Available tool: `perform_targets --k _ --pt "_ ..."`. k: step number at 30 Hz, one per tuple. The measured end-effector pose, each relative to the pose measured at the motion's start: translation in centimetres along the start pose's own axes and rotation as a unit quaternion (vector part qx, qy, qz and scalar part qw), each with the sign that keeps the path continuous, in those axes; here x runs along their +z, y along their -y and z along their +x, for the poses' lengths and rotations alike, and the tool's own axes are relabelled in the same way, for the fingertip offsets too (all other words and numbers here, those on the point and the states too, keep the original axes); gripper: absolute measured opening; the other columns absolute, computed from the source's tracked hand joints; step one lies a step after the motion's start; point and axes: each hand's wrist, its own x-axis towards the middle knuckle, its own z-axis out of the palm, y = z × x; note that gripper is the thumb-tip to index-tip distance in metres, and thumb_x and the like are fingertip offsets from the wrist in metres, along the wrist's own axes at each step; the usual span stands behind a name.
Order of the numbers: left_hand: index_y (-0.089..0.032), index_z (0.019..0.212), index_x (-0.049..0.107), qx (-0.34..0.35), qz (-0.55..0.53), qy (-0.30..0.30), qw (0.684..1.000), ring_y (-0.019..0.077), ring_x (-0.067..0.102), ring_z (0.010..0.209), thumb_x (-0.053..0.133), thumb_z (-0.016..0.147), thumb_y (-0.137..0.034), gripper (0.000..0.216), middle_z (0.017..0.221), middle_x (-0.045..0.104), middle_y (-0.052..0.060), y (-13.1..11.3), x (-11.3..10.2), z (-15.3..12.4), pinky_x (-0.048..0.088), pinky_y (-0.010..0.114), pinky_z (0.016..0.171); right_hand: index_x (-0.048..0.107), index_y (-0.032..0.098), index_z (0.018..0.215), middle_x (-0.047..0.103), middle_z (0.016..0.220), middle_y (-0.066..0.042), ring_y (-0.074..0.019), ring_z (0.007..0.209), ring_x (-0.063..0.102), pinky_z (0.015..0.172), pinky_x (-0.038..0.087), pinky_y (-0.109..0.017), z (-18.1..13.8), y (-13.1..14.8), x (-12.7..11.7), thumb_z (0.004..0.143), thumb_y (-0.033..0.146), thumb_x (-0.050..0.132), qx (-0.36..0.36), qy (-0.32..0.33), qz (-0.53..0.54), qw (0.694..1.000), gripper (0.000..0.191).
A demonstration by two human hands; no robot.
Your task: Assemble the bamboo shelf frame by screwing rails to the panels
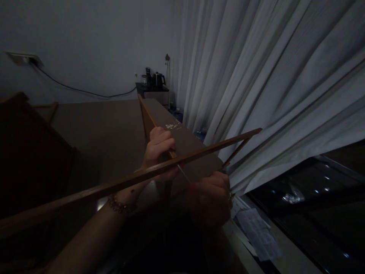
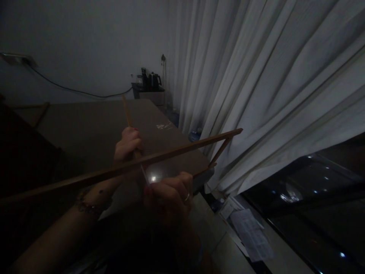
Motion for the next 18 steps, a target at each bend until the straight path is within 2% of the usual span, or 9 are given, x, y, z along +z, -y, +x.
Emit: perform_targets --k 3,4,7,10,13,18 --pt "-0.022 0.063 0.036 -0.008 0.006 0.009 1.000 0.0157 0.037 0.059 0.039 0.085 -0.064 0.047 0.059 0.034 -0.003 0.0 0.0 0.0 0.033 0.038 0.071 0.046 0.028 0.119 0.056 0.071 0.007 -0.0107 0.060 0.049 0.063 0.045 -0.028 0.2 -0.1 0.2 0.081 0.005 0.060 0.029 -0.027 0.096 0.995 0.047" --pt "-0.022 0.062 0.036 -0.007 0.006 0.009 1.000 0.0159 0.037 0.060 0.039 0.085 -0.064 0.048 0.059 0.034 -0.003 0.0 0.0 0.0 0.033 0.038 0.071 0.046 0.029 0.119 0.055 0.070 0.007 -0.0105 0.059 0.049 0.061 0.045 -0.027 0.3 0.0 0.2 0.082 0.004 0.059 0.039 -0.016 0.111 0.993 0.047" --pt "-0.022 0.063 0.036 -0.004 0.004 0.006 1.000 0.0166 0.038 0.062 0.039 0.085 -0.065 0.048 0.060 0.034 -0.003 0.0 0.0 -0.1 0.032 0.038 0.070 0.056 0.024 0.105 0.055 0.065 0.006 -0.0096 0.057 0.047 0.057 0.044 -0.024 1.1 0.5 0.0 0.085 0.004 0.055 0.044 0.057 0.101 0.992 0.029" --pt "-0.022 0.065 0.036 -0.007 -0.001 0.013 1.000 0.0171 0.039 0.065 0.042 0.085 -0.063 0.046 0.061 0.035 -0.003 0.0 0.0 -0.1 0.032 0.038 0.071 0.060 0.023 0.098 0.054 0.064 0.005 -0.0098 0.058 0.048 0.053 0.042 -0.023 1.5 0.9 -0.4 0.085 0.004 0.055 0.054 0.077 0.111 0.989 0.023" --pt "-0.022 0.066 0.037 -0.011 -0.011 0.020 1.000 0.0169 0.039 0.065 0.045 0.083 -0.063 0.044 0.062 0.036 -0.003 -0.1 0.0 -0.1 0.032 0.038 0.072 0.062 0.025 0.101 0.056 0.069 0.003 -0.0107 0.063 0.053 0.055 0.045 -0.024 1.2 0.7 -1.1 0.085 0.006 0.058 0.064 0.123 0.141 0.980 0.024" --pt "-0.023 0.066 0.038 -0.014 -0.018 0.015 1.000 0.0170 0.038 0.064 0.044 0.082 -0.064 0.045 0.061 0.034 -0.003 -0.1 0.0 -0.1 0.032 0.039 0.072 0.062 0.026 0.115 0.057 0.076 0.001 -0.0112 0.070 0.056 0.060 0.049 -0.025 0.7 -0.5 -2.3 0.088 0.009 0.055 0.031 0.183 0.133 0.974 0.033"
